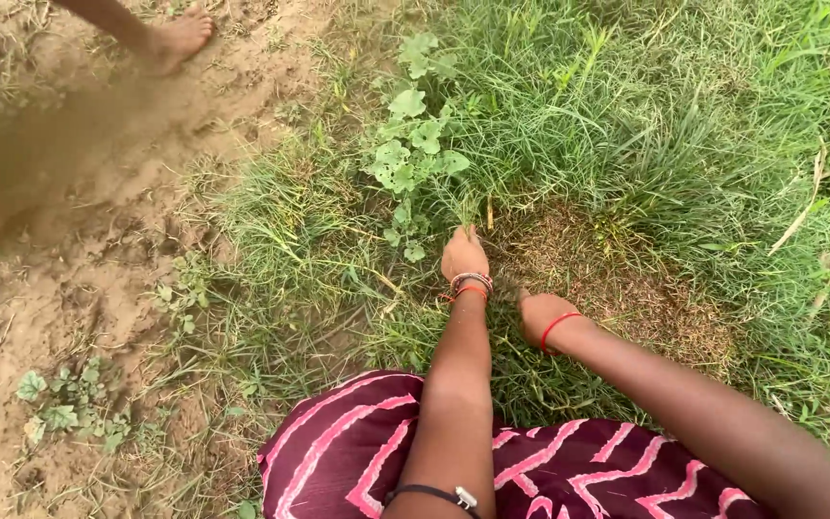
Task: Using a small sickle to cut tall grass in a field by hand.
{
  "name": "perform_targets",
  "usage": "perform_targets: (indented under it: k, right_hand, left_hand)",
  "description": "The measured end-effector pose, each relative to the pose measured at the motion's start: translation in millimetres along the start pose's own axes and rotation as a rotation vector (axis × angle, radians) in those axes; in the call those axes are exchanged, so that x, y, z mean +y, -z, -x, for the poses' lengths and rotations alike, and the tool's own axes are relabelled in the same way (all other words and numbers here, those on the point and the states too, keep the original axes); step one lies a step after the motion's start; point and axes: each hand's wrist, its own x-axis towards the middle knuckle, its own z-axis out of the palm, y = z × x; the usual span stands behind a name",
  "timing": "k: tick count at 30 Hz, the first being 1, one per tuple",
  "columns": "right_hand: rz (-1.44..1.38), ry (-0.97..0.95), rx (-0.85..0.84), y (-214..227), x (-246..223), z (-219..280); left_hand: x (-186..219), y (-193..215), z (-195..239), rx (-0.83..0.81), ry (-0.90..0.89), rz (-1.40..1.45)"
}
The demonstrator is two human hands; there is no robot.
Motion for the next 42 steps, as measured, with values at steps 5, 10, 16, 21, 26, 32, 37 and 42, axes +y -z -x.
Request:
perform_targets:
  k: [5, 10, 16, 21, 26, 32, 37, 42]
  right_hand:
    - [-0.061, -0.015, -0.173, 10, 5, 51]
    - [0.018, 0.000, -0.226, 23, 40, 120]
    - [-0.004, -0.133, -0.136, 67, 72, 160]
    - [0.019, -0.186, 0.031, 75, 102, 165]
    - [0.032, -0.157, 0.106, 81, 116, 170]
    - [0.054, -0.193, 0.066, 92, 112, 175]
    - [0.042, -0.158, 0.078, 95, 109, 168]
    - [0.013, -0.207, 0.101, 105, 106, 165]
  left_hand:
    - [-22, -23, -14, -0.034, 0.126, 0.098]
    - [11, -38, -39, 0.014, 0.459, 0.776]
    - [139, 45, -36, -0.192, 0.499, 1.344]
    - [213, 83, -45, -0.231, 0.017, 1.539]
    - [169, 100, -68, -0.029, -0.133, 1.473]
    - [46, 129, -59, 0.384, 0.895, 1.809]
    - [61, 85, -18, 0.179, 1.024, 1.274]
    - [54, -10, -19, 0.310, 0.761, 0.795]
